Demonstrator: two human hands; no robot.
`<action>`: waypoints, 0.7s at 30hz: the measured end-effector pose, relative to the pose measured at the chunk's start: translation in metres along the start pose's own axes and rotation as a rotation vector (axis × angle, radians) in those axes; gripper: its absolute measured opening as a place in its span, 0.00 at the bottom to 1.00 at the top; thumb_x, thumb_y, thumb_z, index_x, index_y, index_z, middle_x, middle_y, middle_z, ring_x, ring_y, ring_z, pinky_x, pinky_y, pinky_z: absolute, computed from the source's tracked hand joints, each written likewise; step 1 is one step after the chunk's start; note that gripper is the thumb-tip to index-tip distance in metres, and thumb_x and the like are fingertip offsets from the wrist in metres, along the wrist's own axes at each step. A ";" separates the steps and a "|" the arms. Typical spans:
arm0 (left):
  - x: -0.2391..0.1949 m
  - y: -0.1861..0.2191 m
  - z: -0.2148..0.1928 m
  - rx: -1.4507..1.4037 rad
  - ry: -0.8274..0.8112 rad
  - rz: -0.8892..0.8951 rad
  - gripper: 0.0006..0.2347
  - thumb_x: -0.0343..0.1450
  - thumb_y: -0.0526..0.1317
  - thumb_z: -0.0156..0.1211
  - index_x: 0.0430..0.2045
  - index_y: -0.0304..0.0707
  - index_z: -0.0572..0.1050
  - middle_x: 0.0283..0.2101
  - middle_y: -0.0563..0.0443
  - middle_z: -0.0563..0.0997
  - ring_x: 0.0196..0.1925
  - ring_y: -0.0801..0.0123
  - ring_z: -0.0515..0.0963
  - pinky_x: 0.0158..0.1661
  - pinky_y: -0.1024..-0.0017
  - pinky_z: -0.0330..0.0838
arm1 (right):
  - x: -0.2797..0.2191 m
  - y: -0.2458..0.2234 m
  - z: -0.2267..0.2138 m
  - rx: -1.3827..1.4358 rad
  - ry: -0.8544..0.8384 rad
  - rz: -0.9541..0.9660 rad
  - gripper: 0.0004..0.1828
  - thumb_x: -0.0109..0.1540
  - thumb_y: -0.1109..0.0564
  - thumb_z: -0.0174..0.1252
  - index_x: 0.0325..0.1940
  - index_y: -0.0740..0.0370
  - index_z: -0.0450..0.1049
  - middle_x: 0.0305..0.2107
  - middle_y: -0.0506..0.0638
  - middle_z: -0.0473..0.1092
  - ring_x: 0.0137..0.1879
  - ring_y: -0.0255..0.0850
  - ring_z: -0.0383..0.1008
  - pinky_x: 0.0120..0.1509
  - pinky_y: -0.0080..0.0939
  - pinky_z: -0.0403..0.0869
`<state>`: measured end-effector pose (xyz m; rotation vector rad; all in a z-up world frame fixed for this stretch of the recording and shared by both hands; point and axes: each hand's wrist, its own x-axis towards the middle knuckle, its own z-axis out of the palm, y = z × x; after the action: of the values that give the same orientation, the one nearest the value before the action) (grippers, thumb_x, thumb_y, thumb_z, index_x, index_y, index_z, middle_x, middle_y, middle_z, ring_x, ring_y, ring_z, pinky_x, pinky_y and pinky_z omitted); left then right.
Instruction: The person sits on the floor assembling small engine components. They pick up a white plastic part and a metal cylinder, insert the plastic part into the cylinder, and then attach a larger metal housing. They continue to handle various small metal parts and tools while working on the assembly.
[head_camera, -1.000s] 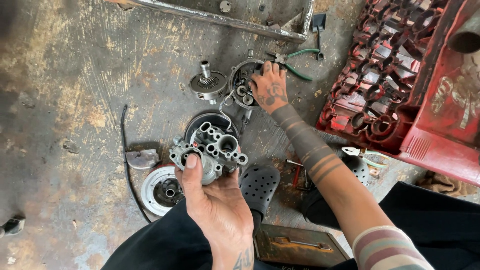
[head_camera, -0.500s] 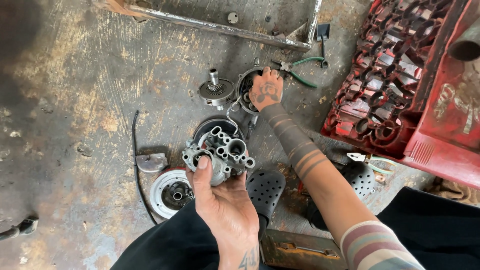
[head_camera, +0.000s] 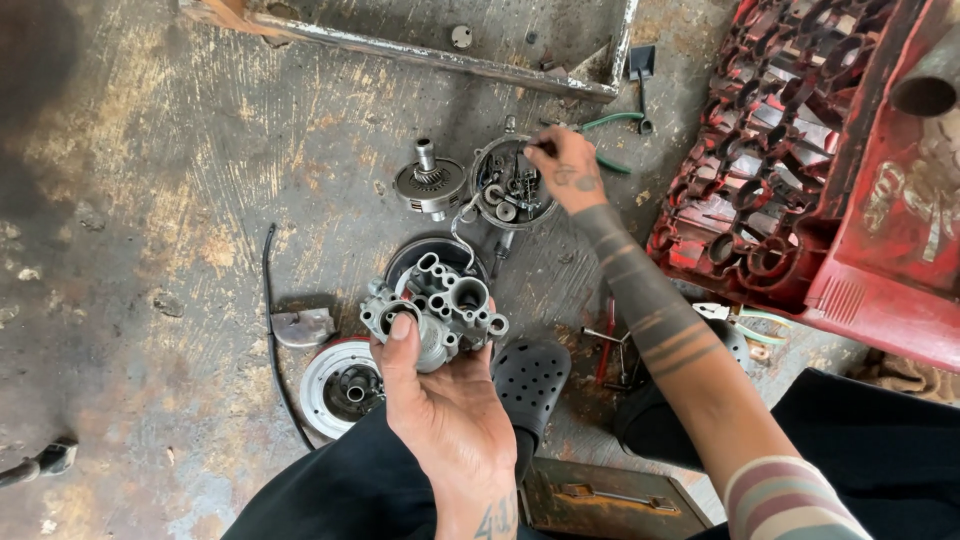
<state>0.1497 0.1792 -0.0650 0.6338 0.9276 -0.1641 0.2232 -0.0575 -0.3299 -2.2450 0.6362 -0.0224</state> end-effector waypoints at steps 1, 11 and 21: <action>0.000 -0.001 -0.001 -0.007 -0.023 0.007 0.19 0.67 0.39 0.54 0.51 0.30 0.66 0.51 0.40 0.74 0.48 0.51 0.75 0.50 0.57 0.70 | -0.008 -0.009 -0.014 0.139 -0.023 0.054 0.10 0.62 0.60 0.62 0.48 0.63 0.77 0.39 0.56 0.79 0.41 0.42 0.80 0.51 0.39 0.81; -0.002 -0.004 -0.002 0.010 -0.019 -0.001 0.19 0.68 0.42 0.54 0.49 0.27 0.71 0.48 0.40 0.76 0.47 0.51 0.76 0.47 0.59 0.70 | -0.058 -0.013 -0.046 0.609 -0.084 -0.107 0.21 0.58 0.69 0.63 0.56 0.67 0.72 0.45 0.57 0.76 0.48 0.40 0.78 0.56 0.36 0.78; -0.005 -0.012 -0.004 0.136 -0.219 -0.030 0.26 0.59 0.42 0.60 0.52 0.32 0.67 0.50 0.38 0.72 0.50 0.50 0.73 0.46 0.56 0.72 | -0.151 -0.100 -0.137 0.524 0.043 -0.496 0.32 0.58 0.74 0.66 0.64 0.62 0.63 0.45 0.56 0.76 0.53 0.44 0.81 0.58 0.37 0.80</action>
<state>0.1392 0.1712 -0.0683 0.7128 0.7183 -0.3193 0.1058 -0.0274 -0.1380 -1.8350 0.0599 -0.4344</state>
